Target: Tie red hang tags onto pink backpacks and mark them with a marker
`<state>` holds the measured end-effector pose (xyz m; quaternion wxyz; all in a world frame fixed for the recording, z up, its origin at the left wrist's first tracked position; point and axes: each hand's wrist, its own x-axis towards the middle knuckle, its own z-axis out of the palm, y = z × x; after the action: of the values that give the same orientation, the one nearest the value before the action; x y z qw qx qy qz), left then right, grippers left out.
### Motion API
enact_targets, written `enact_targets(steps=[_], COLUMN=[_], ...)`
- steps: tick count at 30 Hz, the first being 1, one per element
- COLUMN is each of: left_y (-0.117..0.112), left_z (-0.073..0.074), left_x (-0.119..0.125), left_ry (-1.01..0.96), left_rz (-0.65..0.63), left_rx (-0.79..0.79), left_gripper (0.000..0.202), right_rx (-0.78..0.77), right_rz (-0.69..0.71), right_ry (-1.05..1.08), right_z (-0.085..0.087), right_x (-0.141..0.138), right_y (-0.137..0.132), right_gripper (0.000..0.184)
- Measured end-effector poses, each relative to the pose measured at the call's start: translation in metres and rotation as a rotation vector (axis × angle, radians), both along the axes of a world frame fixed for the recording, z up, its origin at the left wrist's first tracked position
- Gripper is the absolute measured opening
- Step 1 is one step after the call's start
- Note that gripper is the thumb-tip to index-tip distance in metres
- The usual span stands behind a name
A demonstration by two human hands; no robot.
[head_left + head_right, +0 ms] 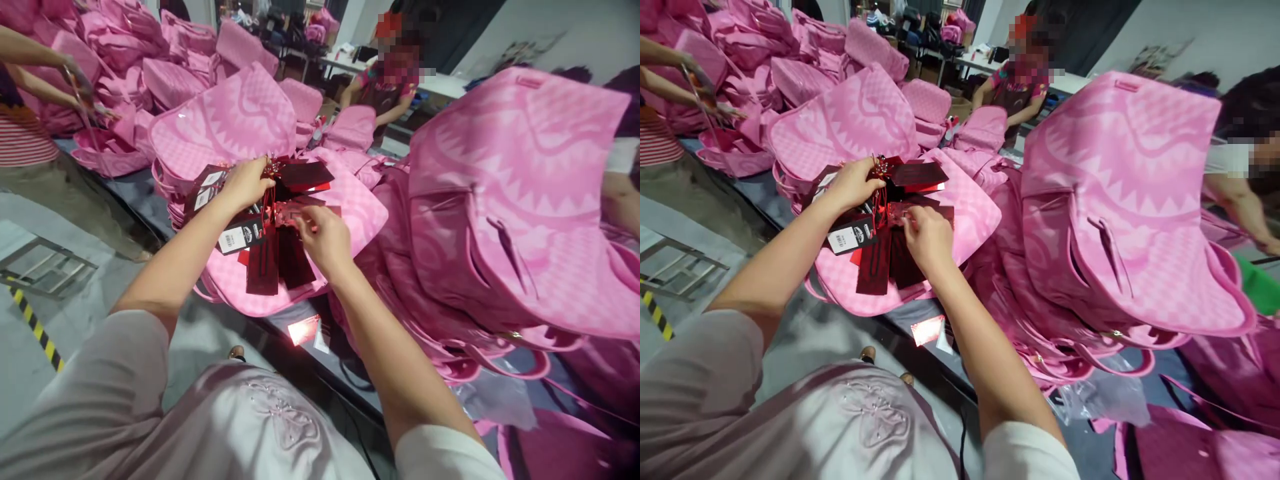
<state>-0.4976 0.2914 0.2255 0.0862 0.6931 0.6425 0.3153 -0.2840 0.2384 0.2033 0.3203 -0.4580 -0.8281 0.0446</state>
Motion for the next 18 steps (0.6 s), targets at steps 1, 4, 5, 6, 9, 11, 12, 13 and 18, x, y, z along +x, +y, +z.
enact_targets(steps=[1,4,5,6,9,11,12,13,18], left_y=[-0.001,0.002,0.004,0.007,0.014,0.016,0.016,0.016,0.013], left_z=[-0.001,-0.007,-0.010,-0.012,-0.020,-0.024,-0.026,-0.027,-0.030], left_x=[0.001,0.000,-0.001,-0.002,-0.007,-0.008,-0.009,-0.008,-0.008], left_ry=[0.000,-0.036,-0.054,-0.073,-0.099,-0.086,-0.076,-0.066,-0.035], left_rz=[0.014,-0.016,-0.039,-0.062,-0.116,-0.131,-0.134,-0.134,-0.160], left_rx=[0.015,0.065,0.087,0.108,0.145,0.143,0.136,0.130,0.134], left_gripper=[0.036,0.041,0.044,0.048,0.053,0.050,0.048,0.048,0.057], right_rx=[-0.016,-0.035,-0.041,-0.042,-0.001,-0.007,-0.039,-0.083,-0.207], right_rz=[-0.044,-0.149,-0.169,-0.186,-0.196,-0.159,-0.127,-0.090,-0.004], right_ry=[-0.053,-0.136,-0.131,-0.104,0.081,0.190,0.217,0.232,0.331], right_z=[-0.001,-0.005,-0.006,-0.007,-0.014,-0.023,-0.029,-0.035,-0.060], right_x=[-0.016,-0.052,-0.058,-0.060,-0.048,-0.031,-0.023,-0.016,-0.015], right_y=[0.010,0.028,0.031,0.033,0.038,0.039,0.039,0.039,0.042], right_gripper=[0.019,0.020,0.020,0.020,0.017,0.017,0.016,0.016,0.010])
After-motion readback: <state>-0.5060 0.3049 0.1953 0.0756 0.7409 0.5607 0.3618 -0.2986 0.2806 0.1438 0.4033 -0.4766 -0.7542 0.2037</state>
